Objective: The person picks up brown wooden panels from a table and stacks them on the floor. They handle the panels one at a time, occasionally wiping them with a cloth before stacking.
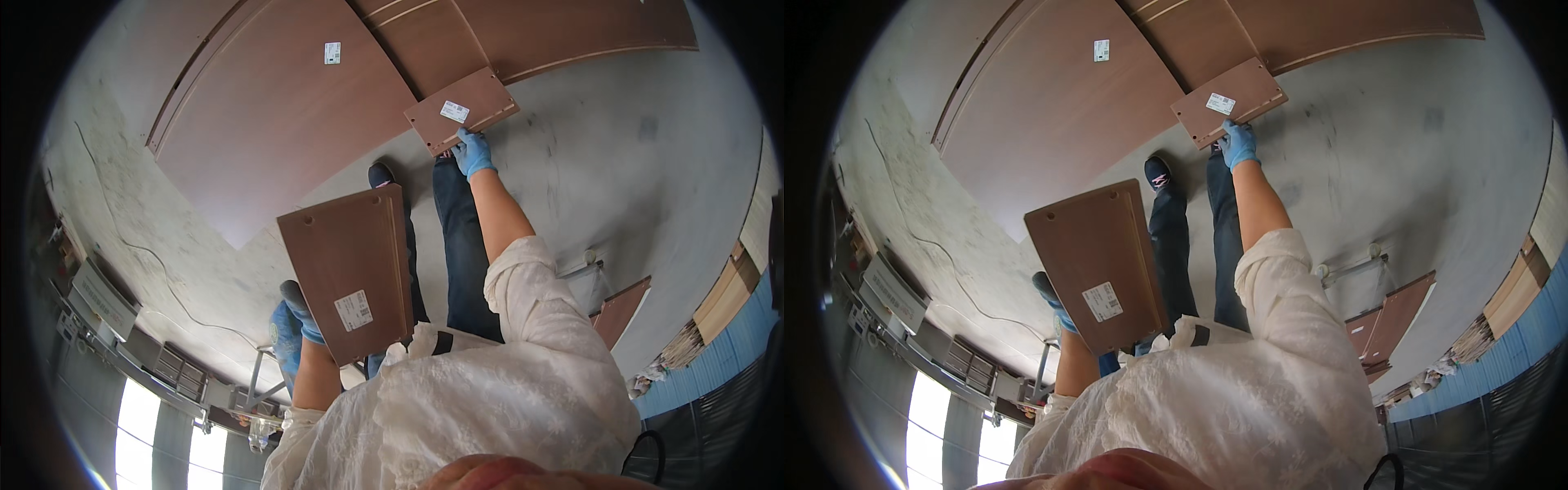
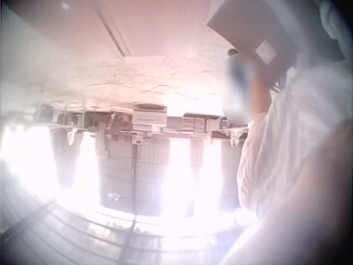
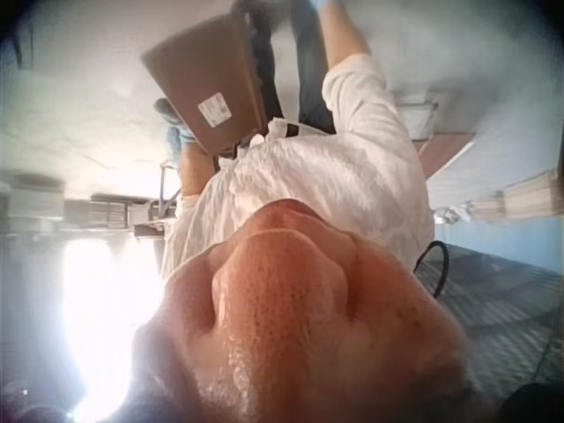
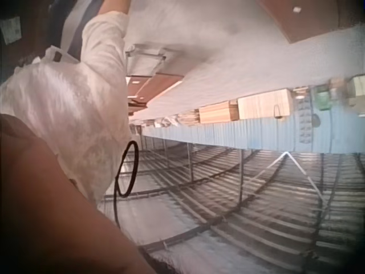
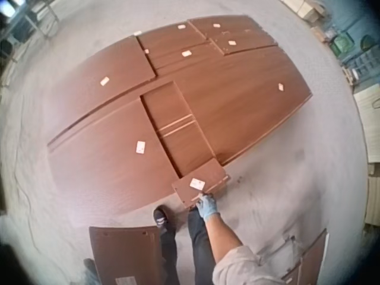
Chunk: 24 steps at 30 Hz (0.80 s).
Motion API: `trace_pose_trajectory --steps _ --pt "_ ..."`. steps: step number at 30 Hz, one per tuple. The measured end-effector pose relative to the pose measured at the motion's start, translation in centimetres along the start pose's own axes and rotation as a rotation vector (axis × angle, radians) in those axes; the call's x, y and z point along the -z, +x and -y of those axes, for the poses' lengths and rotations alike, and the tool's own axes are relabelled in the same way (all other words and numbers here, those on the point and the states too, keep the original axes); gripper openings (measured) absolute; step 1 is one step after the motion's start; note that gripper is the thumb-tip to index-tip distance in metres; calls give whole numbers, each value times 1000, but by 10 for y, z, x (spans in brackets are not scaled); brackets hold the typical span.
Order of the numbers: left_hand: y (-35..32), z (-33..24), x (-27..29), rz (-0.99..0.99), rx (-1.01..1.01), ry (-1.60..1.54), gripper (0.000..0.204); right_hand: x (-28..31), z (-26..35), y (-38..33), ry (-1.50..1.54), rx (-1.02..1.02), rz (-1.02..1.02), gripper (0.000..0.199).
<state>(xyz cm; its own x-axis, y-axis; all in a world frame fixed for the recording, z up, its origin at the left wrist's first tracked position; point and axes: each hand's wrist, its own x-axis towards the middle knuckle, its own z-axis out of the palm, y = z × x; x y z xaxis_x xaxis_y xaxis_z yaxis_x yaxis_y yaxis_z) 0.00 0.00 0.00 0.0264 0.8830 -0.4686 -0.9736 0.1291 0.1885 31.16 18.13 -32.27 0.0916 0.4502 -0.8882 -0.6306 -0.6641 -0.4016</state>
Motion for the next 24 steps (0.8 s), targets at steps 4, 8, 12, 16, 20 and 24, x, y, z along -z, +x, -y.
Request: trace_pose_trajectory --steps 4,8,12,16,20,24 --pt "15 28 -6 -201 87 -18 102 2 -5 29 -23 -41 -10 43" --pt "19 33 -19 -417 172 211 102 5 -2 28 7 -99 -36 46" --pt "34 35 -25 -366 167 127 103 3 13 14 -38 -132 -59 45" --pt "56 31 -40 -479 259 310 105 -9 45 8 -262 -94 20 45" --pt "59 32 -60 -453 278 223 106 -9 85 -22 -461 -21 140 38" --pt "60 32 -83 -424 108 142 105 -29 143 -72 -565 26 364 36"
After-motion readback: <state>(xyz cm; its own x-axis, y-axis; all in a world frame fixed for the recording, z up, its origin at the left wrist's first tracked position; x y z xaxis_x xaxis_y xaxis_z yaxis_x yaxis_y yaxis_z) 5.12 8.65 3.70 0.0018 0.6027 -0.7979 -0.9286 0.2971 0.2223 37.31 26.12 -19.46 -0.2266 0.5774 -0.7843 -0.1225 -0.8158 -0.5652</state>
